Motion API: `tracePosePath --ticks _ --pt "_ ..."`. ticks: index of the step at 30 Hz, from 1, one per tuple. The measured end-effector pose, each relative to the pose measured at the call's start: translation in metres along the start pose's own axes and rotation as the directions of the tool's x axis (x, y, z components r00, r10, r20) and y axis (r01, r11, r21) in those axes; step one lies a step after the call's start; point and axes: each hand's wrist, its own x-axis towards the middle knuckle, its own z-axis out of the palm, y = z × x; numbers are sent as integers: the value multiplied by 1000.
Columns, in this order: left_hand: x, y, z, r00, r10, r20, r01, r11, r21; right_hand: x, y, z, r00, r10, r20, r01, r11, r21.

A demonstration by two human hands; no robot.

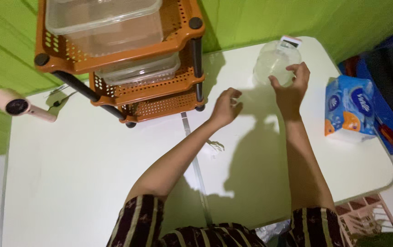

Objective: The person assembles a three-tier orange plastic storage rack by inserting black corner caps into the frame. They then place clear plastic containers and a glass jar onto the shelves. The person wipes the rack and the jar with a white cloth during the process.

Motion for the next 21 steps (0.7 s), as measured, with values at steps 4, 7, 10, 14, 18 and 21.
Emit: tracePosePath --ticks 4,7,10,14,18,21 --pt "13 -6 18 998 -56 22 56 998 -25 -1 4 -2 999 39 -22 -38 998 43" --pt "10 -5 15 992 -96 76 101 993 -63 -13 5 -23 998 36 -57 -31 995 96" --pt "8 -1 2 996 -65 52 66 998 -4 -45 4 -61 982 189 -17 -177 946 272" --pt "12 14 -10 994 5 108 -26 979 201 -96 -2 -90 946 319 55 -322 910 263" --pt "35 32 7 966 202 159 -244 916 317 -131 -12 -87 958 283 49 -287 934 214" --pt "56 39 31 977 176 124 -208 919 336 -138 -19 -82 966 248 73 -255 961 110"
